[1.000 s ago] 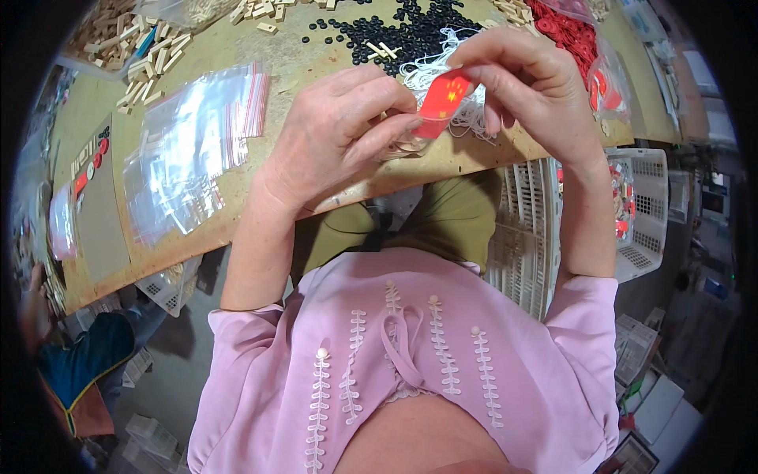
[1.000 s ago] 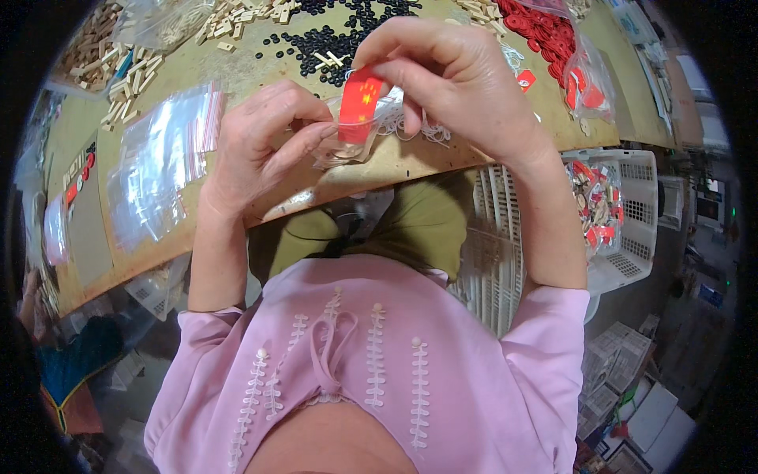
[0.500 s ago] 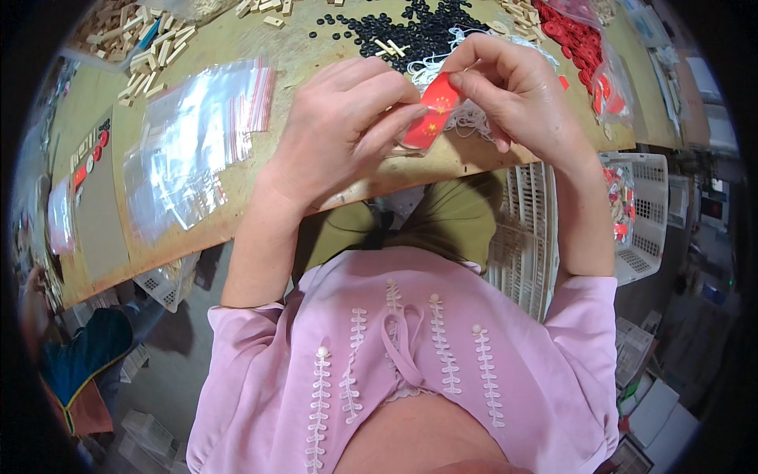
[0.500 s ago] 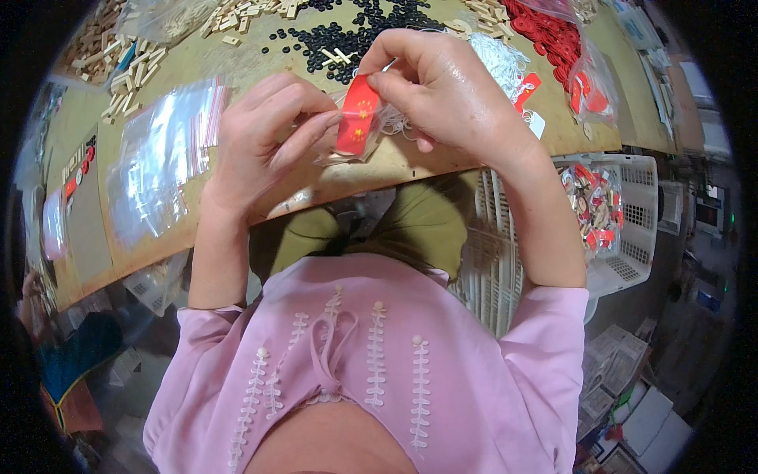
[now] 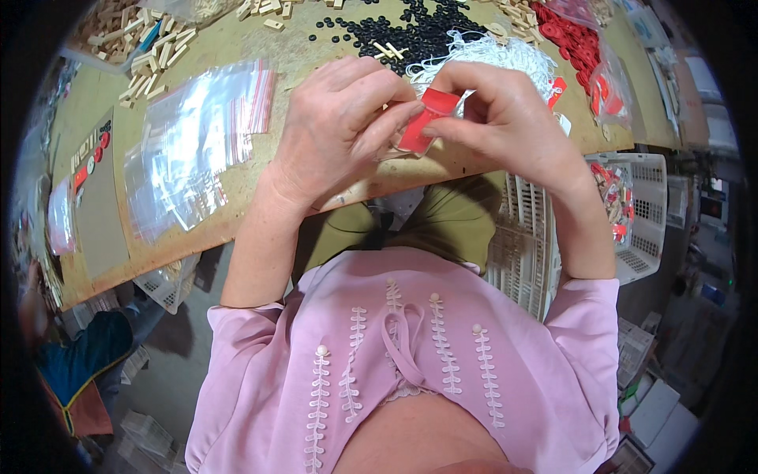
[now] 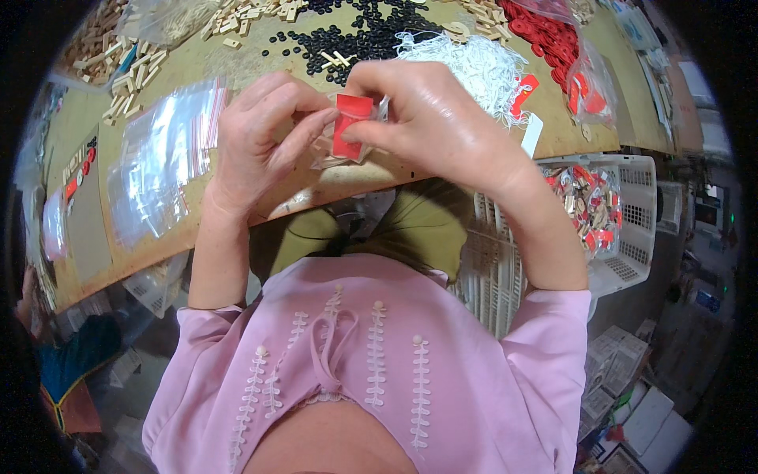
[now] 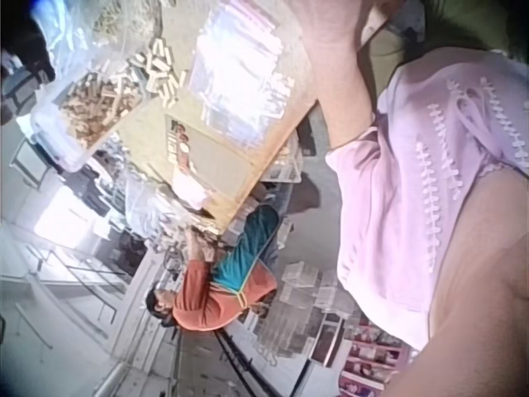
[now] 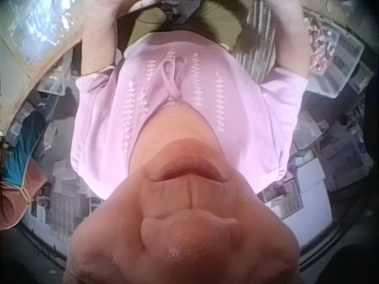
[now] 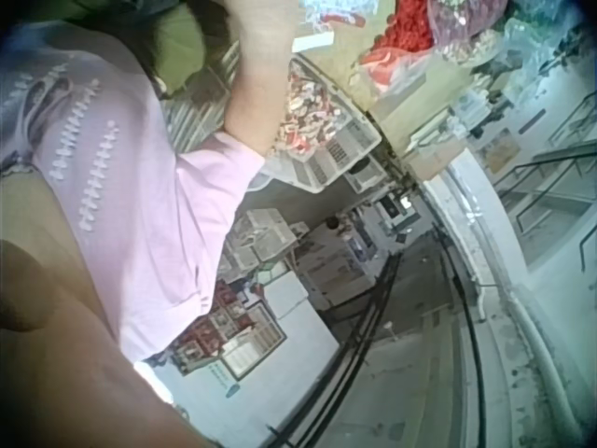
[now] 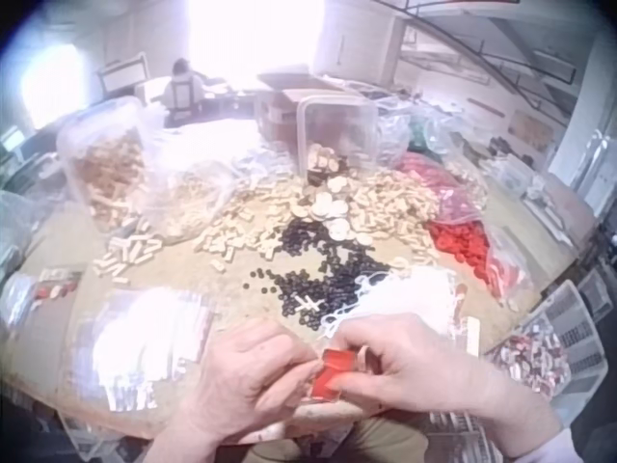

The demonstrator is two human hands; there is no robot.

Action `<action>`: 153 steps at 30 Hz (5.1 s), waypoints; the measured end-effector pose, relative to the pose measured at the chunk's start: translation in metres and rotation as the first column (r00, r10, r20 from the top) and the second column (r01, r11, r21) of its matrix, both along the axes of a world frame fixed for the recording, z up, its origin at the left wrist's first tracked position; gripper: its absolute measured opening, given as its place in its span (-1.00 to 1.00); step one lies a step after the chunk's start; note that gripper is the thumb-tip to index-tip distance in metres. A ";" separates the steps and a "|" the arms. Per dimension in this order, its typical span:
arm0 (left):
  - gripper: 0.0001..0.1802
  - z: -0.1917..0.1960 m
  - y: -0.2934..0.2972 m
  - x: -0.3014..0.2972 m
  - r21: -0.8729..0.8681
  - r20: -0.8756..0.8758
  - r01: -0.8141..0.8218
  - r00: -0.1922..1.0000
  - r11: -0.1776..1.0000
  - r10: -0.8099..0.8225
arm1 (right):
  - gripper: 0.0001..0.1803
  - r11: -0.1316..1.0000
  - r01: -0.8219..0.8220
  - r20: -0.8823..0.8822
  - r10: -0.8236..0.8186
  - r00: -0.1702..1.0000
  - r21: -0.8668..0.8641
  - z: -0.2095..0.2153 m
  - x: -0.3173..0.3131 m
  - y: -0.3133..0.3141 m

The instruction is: The person assembles small keychains by placing red flag pieces, white strings, and black beads into clear plastic bags. The person handles each component by hand and seals the bags, repeating the process for multiple units.

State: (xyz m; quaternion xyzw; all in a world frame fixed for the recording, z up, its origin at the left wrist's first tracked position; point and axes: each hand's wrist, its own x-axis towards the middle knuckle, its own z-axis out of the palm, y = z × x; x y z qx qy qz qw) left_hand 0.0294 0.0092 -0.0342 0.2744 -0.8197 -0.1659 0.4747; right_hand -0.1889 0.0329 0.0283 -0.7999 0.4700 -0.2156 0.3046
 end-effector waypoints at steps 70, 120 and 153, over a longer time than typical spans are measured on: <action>-0.83 -0.012 -0.027 -0.008 0.566 0.272 -0.105 0.960 0.818 -0.066 | -0.79 0.912 0.284 0.313 -0.188 0.931 -0.297 -0.046 -0.048 0.094; -0.92 0.013 -0.050 0.080 0.730 -0.271 0.154 0.960 0.665 0.075 | -0.82 0.912 0.160 0.380 -0.005 0.925 -0.378 -0.031 0.003 0.062; -0.55 0.073 0.028 0.038 0.028 0.315 0.078 0.945 0.997 -0.083 | -0.87 0.936 0.039 0.378 0.103 0.920 -0.351 -0.042 0.025 0.052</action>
